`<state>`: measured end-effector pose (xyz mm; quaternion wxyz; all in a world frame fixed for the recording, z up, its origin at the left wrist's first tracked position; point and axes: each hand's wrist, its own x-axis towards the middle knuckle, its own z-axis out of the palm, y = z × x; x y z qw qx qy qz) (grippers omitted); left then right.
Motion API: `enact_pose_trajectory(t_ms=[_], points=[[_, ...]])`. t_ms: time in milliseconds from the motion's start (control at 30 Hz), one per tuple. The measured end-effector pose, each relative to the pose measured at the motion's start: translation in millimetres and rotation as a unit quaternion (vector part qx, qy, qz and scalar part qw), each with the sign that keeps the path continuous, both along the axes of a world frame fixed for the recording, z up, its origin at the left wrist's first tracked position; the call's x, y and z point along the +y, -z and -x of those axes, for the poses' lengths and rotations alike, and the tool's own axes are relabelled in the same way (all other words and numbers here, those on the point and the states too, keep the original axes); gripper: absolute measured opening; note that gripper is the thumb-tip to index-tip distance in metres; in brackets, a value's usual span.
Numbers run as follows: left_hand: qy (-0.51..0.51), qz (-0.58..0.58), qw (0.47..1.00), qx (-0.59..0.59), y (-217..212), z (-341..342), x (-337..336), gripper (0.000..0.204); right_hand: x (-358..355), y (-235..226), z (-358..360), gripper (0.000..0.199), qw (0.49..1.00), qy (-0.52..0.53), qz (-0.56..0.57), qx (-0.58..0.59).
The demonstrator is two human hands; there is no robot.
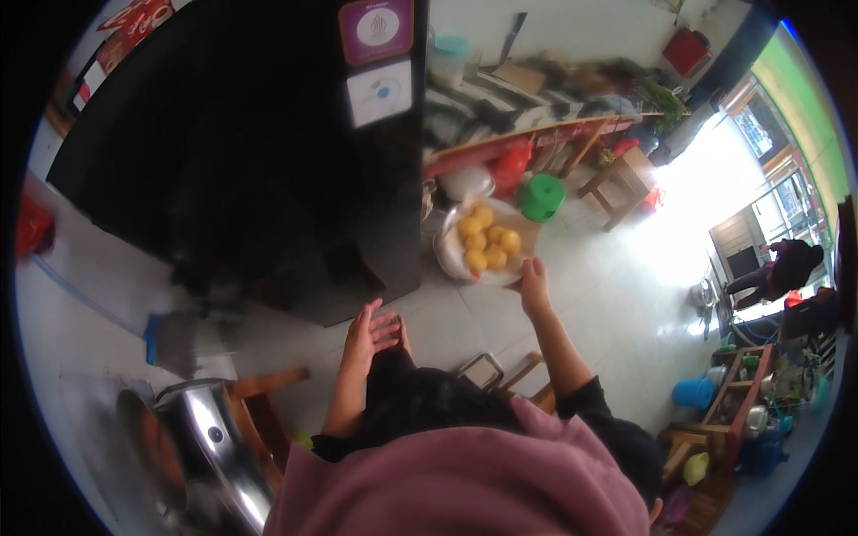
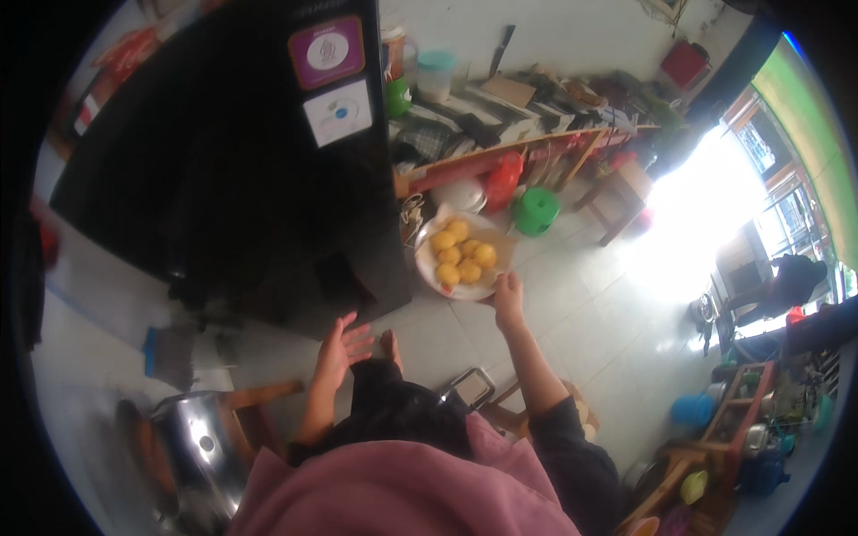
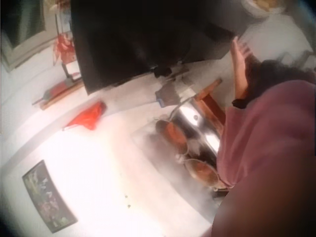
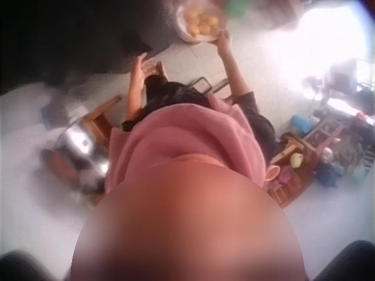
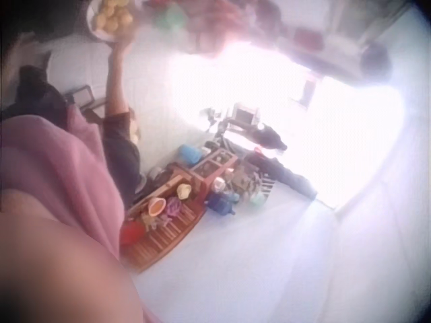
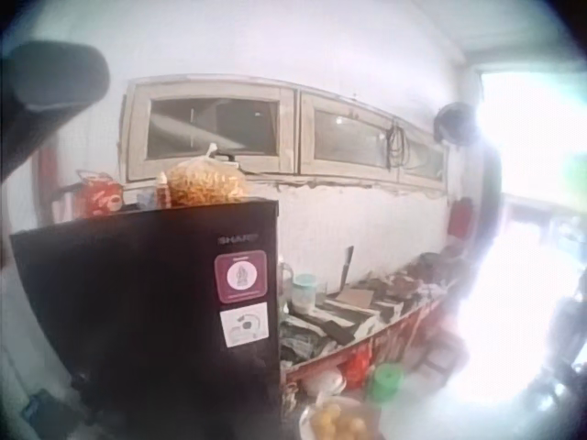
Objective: The person prepares and cooks food in a kitchen. They retrieve a cutting board and knife, stir a red sauce in a wok, and deep-fry round dough balls in a second wok, transferring the fried items to a plate. They also add sliced potatoes to the hot oil.
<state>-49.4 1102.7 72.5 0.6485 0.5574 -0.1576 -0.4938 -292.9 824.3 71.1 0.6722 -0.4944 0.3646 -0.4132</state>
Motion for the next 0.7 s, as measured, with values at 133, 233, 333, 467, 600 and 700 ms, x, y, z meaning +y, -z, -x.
enact_pose_trajectory(t_ms=[133,233,333,467,600,700], points=[[0.076,-0.204,0.901,-0.375,133,-108,-35,0.054,-160,28,-71,0.035,0.987,0.161,0.000,0.018],[0.078,-0.320,0.794,-0.510,250,-179,-56,0.047,-324,69,-132,0.034,0.970,0.240,0.028,0.021],[-0.002,-0.418,0.874,-0.248,328,-248,-113,0.036,-520,111,-197,0.027,0.944,0.307,0.106,0.064],[-0.165,-0.430,0.888,-0.005,386,-312,-210,0.026,-750,147,-295,0.024,0.932,0.260,0.217,0.125],[0.080,-0.471,0.694,-0.538,443,-301,-278,0.020,-825,184,-443,0.025,0.935,0.062,0.268,0.224],[-0.216,-0.512,0.814,-0.170,424,-302,-328,0.038,-821,214,-555,0.026,0.906,-0.069,0.315,0.274]])
